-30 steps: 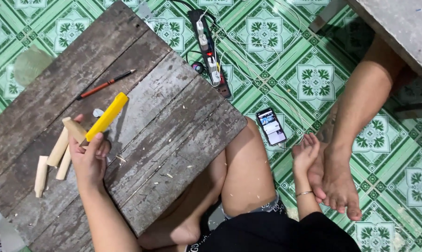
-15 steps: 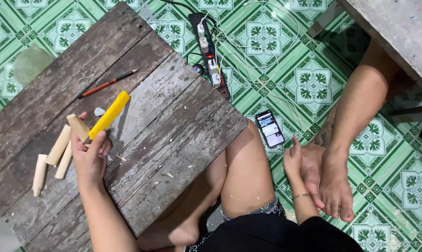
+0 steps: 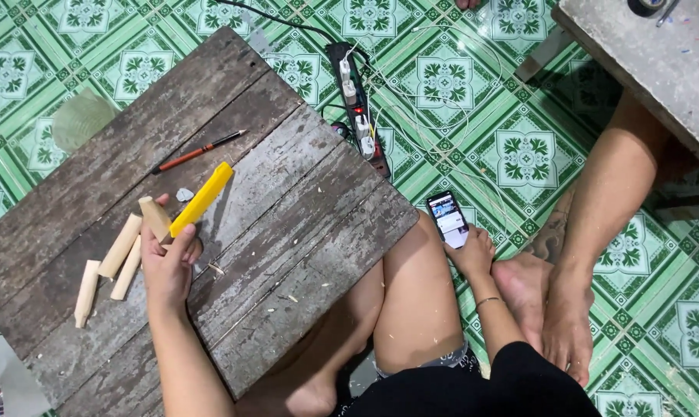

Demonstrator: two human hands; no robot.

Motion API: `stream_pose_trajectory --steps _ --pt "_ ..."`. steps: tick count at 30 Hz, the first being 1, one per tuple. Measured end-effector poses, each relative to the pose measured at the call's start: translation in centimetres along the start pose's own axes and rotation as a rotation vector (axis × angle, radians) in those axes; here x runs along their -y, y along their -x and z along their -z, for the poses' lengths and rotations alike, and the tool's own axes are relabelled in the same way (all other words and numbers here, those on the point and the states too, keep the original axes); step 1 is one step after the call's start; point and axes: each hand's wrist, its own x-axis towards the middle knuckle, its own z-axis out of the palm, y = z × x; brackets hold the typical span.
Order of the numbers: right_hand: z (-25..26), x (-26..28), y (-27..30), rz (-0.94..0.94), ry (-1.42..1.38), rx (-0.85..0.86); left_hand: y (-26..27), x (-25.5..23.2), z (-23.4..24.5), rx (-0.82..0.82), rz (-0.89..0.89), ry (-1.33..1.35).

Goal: Carving and shaping small wooden pegs using a utility knife on a low wooden table while sitting on the floor.

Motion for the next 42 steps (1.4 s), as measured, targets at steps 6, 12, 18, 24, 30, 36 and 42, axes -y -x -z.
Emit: stream_pose_trajectory --steps 6,12,18,24,30,36,42 --pt "4.0 4.4 1.4 0.230 -0.057 -0.037 -0.1 -0.2 -0.3 -0.005 0.000 -0.023" --pt "3.6 5.2 0.4 0.282 -0.068 -0.038 0.0 -0.2 -0.3 -0.012 0.002 -0.019" --pt "3.4 4.8 0.6 0.328 0.007 -0.025 0.2 0.0 -0.4 -0.016 -0.020 -0.006" --pt "2.7 3.8 0.1 0.350 0.122 -0.006 0.1 -0.1 -0.4 -0.026 -0.022 -0.004" --pt "2.8 2.6 0.2 0.288 -0.038 -0.019 0.2 -0.3 -0.5 -0.027 -0.018 0.000" --pt "3.0 2.2 0.6 0.275 -0.073 -0.045 0.1 -0.2 -0.4 -0.026 -0.023 0.009" --pt "3.7 2.3 1.3 0.279 -0.089 -0.051 0.2 -0.2 -0.4 -0.020 -0.030 0.014"
